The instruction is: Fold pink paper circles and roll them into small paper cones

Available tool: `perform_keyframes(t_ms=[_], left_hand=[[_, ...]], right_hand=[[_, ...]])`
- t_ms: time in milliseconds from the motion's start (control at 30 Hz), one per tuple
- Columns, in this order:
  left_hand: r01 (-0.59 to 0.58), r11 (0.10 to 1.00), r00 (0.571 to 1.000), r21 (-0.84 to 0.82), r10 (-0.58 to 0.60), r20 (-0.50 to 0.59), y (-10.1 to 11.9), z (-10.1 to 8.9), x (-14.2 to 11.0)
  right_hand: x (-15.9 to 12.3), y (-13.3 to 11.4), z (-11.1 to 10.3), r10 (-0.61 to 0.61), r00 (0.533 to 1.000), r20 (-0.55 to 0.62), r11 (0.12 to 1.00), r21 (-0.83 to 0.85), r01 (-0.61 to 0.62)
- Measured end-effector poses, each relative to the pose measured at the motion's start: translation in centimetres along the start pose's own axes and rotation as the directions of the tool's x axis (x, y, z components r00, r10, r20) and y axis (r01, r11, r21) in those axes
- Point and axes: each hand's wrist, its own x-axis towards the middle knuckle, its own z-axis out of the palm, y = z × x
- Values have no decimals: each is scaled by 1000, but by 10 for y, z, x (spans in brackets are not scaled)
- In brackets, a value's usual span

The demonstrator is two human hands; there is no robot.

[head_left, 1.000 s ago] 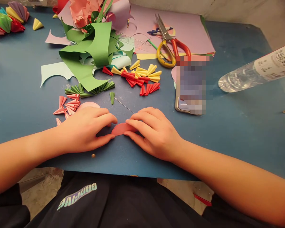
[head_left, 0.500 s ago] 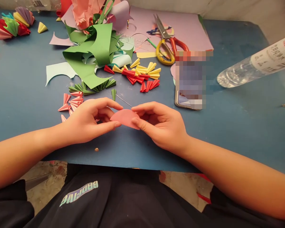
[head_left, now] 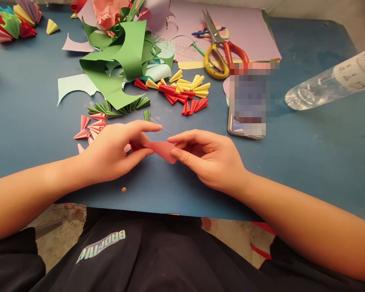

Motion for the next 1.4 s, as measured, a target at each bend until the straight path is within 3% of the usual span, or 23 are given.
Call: perform_keyframes(t_ms=[100,200,333,667,833,933,1133,1400], left_hand=[[140,966,989,-215,-145,-7,1,3,0],[292,832,952,-471,-299,62,5,5,3],[351,701,928,-620,-348,131,11,7,6],[352,663,924,-661,-361,130,13,10,6],[314,698,944,-643,-298,138,14,9,4],[327,720,938,-612,-324,120,16,9,4],[329,737,932,-591,-355,76,15,11,5],[331,739,937,-587,-331,112,10,13,2]], right_hand=[[0,-1,0,26,1000,10,999,31,-26],[0,-3,1,52,999,6,998,42,-52],[1,-5,4,104,994,-38,992,77,-101],[1,-5,3,167,983,-74,982,102,-159],[2,-5,4,149,986,-74,986,91,-142],[1,-5,5,156,987,-47,987,56,-153],[-2,-3,5,12,998,63,979,-205,2],[0,-1,2,23,996,87,991,-132,-12]])
